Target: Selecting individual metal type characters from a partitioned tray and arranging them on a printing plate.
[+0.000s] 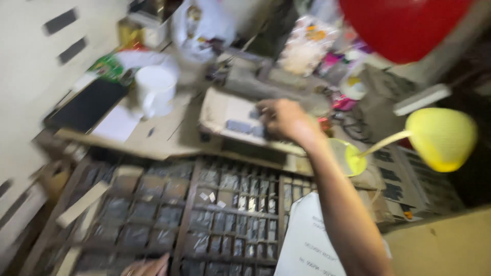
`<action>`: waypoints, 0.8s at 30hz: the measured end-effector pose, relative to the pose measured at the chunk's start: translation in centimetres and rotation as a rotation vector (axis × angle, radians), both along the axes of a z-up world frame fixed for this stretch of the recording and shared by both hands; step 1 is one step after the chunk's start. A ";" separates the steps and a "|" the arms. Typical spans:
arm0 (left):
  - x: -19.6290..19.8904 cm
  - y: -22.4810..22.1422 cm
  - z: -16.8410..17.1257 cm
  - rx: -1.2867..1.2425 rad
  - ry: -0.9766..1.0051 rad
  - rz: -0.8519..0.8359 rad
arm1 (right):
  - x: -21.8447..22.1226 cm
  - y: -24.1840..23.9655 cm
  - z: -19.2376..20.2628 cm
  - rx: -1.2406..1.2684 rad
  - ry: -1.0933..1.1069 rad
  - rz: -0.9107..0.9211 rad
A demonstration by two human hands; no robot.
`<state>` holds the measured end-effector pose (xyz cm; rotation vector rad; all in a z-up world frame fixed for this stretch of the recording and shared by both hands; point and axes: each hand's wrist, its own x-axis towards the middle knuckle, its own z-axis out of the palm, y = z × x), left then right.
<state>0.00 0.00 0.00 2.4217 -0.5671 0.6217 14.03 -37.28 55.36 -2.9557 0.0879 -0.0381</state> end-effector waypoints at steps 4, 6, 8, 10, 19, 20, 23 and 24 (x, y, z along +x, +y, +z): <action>-3.7 0.3 22.8 -0.223 -0.069 -0.080 | -4.8 1.7 2.4 0.006 -0.164 0.192; -3.6 1.0 22.5 -0.233 0.131 -0.262 | -9.1 4.3 3.5 0.048 -0.473 0.252; -4.0 0.9 25.0 -0.240 0.000 -0.231 | -13.6 8.9 2.5 0.226 -0.430 0.459; -4.2 0.5 26.4 -0.262 -0.122 -0.258 | -18.6 13.8 0.7 0.391 -0.391 0.603; -5.1 0.8 25.5 -0.157 -0.121 -0.256 | -28.6 16.0 -4.2 0.087 1.335 -0.252; -5.3 1.1 24.8 -0.108 -0.139 -0.176 | -29.1 15.6 -4.4 0.201 1.196 -0.210; -4.9 1.5 23.5 0.085 -0.064 -0.085 | -29.9 13.1 -4.1 0.467 0.722 -0.106; -4.9 2.5 23.5 0.269 0.044 -0.044 | -30.2 12.4 -4.0 0.549 0.560 -0.057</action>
